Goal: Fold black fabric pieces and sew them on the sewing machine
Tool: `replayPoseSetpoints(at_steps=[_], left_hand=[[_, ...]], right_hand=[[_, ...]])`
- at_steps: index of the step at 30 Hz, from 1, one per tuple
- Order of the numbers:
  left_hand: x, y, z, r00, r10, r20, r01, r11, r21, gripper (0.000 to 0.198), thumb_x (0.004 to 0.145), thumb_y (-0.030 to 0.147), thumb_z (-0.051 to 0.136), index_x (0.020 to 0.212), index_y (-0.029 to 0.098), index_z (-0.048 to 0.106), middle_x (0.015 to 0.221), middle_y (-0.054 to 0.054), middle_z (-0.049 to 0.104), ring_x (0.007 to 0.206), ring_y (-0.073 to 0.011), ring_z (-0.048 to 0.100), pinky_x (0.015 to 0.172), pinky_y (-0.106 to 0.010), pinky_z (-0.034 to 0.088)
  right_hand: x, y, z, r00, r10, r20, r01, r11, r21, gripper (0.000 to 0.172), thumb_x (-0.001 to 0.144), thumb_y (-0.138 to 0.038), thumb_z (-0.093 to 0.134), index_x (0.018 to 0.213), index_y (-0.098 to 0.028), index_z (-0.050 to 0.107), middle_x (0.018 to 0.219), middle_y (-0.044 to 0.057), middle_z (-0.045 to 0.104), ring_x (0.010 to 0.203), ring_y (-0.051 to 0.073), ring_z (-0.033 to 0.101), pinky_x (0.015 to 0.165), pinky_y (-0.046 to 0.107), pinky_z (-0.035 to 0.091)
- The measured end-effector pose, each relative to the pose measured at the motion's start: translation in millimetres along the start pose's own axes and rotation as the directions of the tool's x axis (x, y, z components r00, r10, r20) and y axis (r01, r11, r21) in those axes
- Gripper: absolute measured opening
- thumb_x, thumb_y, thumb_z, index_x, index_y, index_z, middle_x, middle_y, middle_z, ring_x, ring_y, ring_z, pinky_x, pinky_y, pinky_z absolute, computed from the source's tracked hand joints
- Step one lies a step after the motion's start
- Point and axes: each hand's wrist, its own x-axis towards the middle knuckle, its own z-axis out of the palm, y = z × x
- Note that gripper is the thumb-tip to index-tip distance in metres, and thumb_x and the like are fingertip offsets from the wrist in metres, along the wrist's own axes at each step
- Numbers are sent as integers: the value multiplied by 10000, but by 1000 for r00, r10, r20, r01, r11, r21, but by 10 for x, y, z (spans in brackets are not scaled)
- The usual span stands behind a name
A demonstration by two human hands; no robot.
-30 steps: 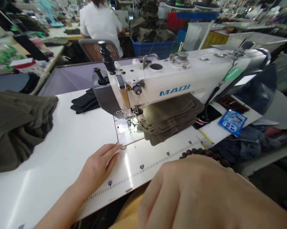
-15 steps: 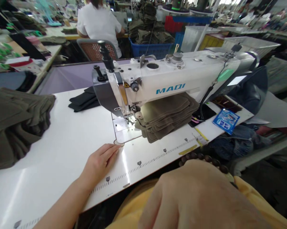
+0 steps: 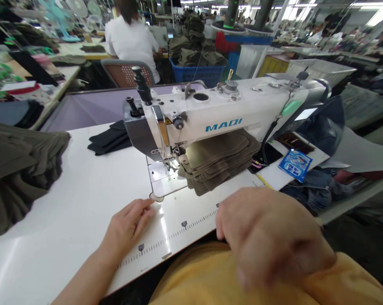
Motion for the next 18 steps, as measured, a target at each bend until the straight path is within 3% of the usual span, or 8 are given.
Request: replayPoseSetpoints(at_steps=[1, 2, 4, 6, 7, 10, 13, 18], left_hand=[[5, 8, -13, 1000, 2, -12, -2, 1000, 5, 157, 877, 252, 399, 889, 176, 536, 746, -6, 587, 631, -106, 569, 581, -191, 456], [11, 17, -24, 1000, 11, -28, -10, 1000, 12, 172, 880, 241, 386, 814, 177, 531, 680, 6, 562, 586, -101, 551, 546, -188, 437], [25, 38, -42, 998, 38, -51, -37, 999, 24, 219, 881, 218, 374, 709, 177, 503, 590, 21, 503, 510, -90, 507, 490, -186, 397], [39, 56, -51, 996, 68, -64, -65, 997, 38, 235, 878, 208, 376, 674, 176, 488, 564, 24, 482, 483, -87, 485, 471, -188, 379], [45, 62, -53, 994, 85, -69, -82, 996, 41, 236, 877, 206, 376, 671, 176, 487, 563, 23, 484, 482, -87, 485, 470, -189, 379], [60, 62, -55, 990, 116, -75, -114, 993, 40, 220, 875, 193, 377, 694, 172, 498, 578, 17, 500, 497, -89, 494, 480, -188, 391], [77, 54, -59, 987, 137, -87, -132, 990, 59, 182, 883, 196, 367, 831, 159, 538, 682, -14, 563, 596, -101, 551, 551, -189, 439], [87, 63, -53, 984, 135, -114, -111, 975, 192, 318, 896, 286, 353, 1176, 160, 436, 838, -54, 612, 691, -133, 590, 608, -236, 485]], right_hand=[[0, 134, -46, 1000, -5, -6, 5, 999, -33, 387, 925, -386, 272, 783, -195, 577, 662, -33, 593, 652, 45, 565, 674, 162, 434], [1, 279, -85, 991, 111, -79, -123, 980, -158, 291, 915, -301, 334, 817, -169, 574, 735, -1, 606, 708, 71, 564, 684, 188, 434], [7, 573, -133, 923, 284, -260, -379, 790, -482, 226, 888, -211, 384, 820, -134, 585, 782, 54, 599, 766, 142, 546, 718, 276, 431], [20, 828, -147, 875, 341, -343, -483, 597, -640, 227, 878, -176, 387, 816, -123, 598, 798, 82, 587, 799, 183, 529, 746, 326, 426], [32, 930, -150, 870, 340, -357, -492, 570, -658, 214, 874, -172, 396, 837, -126, 602, 822, 83, 587, 819, 187, 525, 755, 324, 427], [98, 1130, -171, 894, 309, -325, -448, 590, -671, 162, 843, -210, 488, 945, -146, 597, 939, 81, 585, 896, 193, 515, 791, 316, 433], [187, 1221, -210, 918, 310, -247, -389, 589, -708, 235, 784, -238, 588, 1005, -160, 594, 992, 77, 577, 950, 210, 506, 805, 324, 438], [256, 1313, -246, 926, 311, -216, -365, 584, -725, 140, 811, -170, 532, 862, -171, 663, 881, 58, 614, 882, 197, 549, 746, 295, 449]])
